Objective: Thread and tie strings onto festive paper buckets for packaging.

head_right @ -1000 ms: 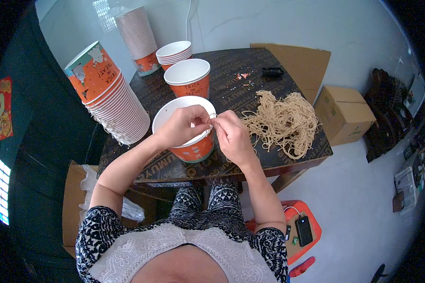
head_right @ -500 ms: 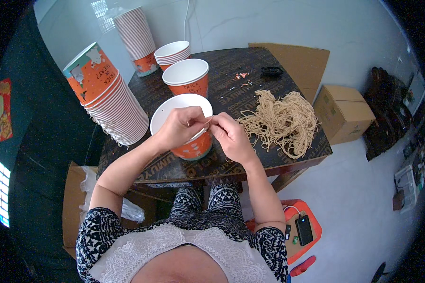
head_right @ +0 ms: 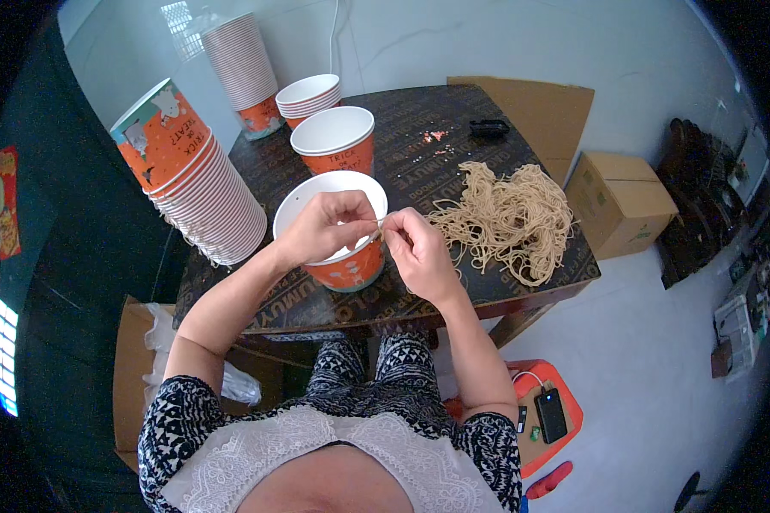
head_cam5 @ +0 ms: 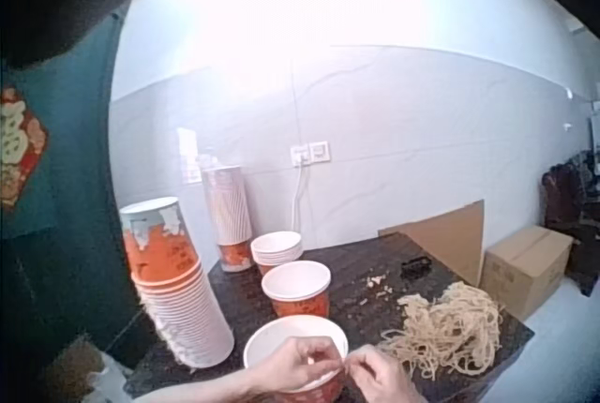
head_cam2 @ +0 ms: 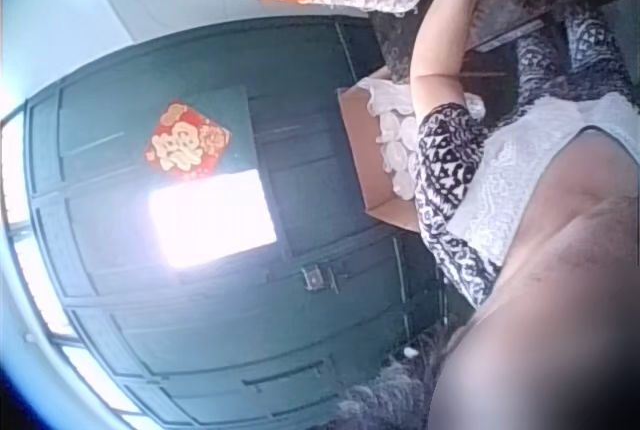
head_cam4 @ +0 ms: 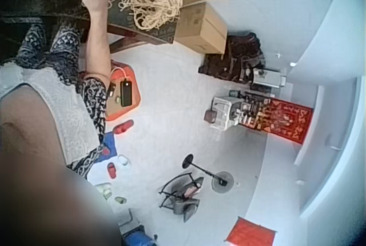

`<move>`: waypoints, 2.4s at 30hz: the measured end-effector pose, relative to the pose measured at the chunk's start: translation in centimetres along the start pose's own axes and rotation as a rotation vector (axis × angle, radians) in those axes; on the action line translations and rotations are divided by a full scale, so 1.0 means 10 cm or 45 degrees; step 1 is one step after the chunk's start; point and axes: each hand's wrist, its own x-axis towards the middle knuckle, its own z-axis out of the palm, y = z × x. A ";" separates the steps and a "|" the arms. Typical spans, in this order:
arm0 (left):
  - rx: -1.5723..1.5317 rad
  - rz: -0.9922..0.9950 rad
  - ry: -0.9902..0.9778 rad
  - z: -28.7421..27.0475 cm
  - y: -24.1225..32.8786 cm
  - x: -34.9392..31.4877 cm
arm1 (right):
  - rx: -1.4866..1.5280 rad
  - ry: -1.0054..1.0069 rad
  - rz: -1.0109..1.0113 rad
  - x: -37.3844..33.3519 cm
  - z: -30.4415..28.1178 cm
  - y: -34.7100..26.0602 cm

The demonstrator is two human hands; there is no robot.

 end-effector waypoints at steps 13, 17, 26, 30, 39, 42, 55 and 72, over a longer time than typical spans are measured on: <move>-0.012 -0.042 -0.036 0.00 0.00 0.02 | -0.075 -0.005 -0.017 -0.03 -0.03 -0.09; -0.031 -0.029 -0.031 0.01 -0.01 0.02 | -0.129 0.016 -0.044 -0.03 0.02 -0.05; -0.127 -0.106 0.004 -0.03 -0.01 0.00 | -0.348 0.040 -0.192 -0.10 -0.02 -0.14; -0.116 -0.161 0.065 -0.02 0.01 0.00 | -0.490 0.045 -0.349 -0.15 -0.01 -0.14; 0.323 -0.133 0.182 -0.02 -0.07 0.04 | -0.820 0.038 -0.489 -0.19 0.05 -0.17; 0.476 -0.017 0.188 -0.03 -0.10 0.02 | -0.884 0.096 -0.669 -0.16 0.06 -0.22; 0.585 0.454 0.184 0.00 0.14 -0.10 | 0.330 0.199 0.129 -0.09 0.23 -0.04; 0.404 0.128 0.126 0.00 0.10 -0.08 | 0.496 0.169 0.315 -0.08 0.27 -0.03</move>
